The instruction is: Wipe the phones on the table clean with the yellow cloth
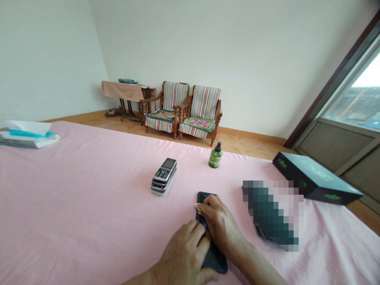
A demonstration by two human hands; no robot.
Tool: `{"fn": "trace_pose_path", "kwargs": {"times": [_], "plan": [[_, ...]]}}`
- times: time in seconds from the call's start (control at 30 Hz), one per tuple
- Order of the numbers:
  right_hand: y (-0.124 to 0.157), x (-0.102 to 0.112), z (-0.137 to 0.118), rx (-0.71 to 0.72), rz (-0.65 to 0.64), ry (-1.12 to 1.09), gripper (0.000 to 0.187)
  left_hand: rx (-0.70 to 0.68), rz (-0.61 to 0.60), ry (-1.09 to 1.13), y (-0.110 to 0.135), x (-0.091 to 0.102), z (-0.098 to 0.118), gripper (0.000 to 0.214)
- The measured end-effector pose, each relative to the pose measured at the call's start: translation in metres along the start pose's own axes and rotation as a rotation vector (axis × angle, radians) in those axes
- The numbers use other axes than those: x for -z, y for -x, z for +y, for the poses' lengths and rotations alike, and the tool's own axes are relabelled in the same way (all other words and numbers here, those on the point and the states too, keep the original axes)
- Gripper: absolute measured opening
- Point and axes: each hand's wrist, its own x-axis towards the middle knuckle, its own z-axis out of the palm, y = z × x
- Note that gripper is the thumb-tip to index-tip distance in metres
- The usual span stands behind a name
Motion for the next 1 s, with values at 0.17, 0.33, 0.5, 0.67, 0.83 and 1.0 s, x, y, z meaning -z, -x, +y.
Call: {"fn": "trace_pose_path", "kwargs": {"times": [0.17,0.33,0.5,0.67,0.83,1.0], "plan": [[0.009,-0.002,0.019,-0.032,0.078,-0.048,0.028,-0.01,0.0,-0.001,0.0,0.002,0.001,0.053],[0.007,0.001,0.034,-0.122,0.131,-0.004,0.029,-0.024,-0.006,-0.007,0.0,0.003,0.001,0.057],[-0.011,0.002,0.036,-0.121,0.138,0.052,0.029,-0.015,-0.003,0.004,0.0,0.003,0.001,0.055],[-0.019,-0.002,0.038,-0.084,0.126,0.049,0.031,-0.009,-0.002,-0.011,-0.001,0.003,0.001,0.059],[-0.004,-0.001,0.03,-0.054,0.075,0.044,0.03,-0.014,0.001,-0.01,0.0,0.003,0.002,0.056],[0.008,0.001,0.027,-0.018,0.053,-0.053,0.027,-0.021,-0.02,0.012,-0.001,0.001,-0.002,0.055]]}}
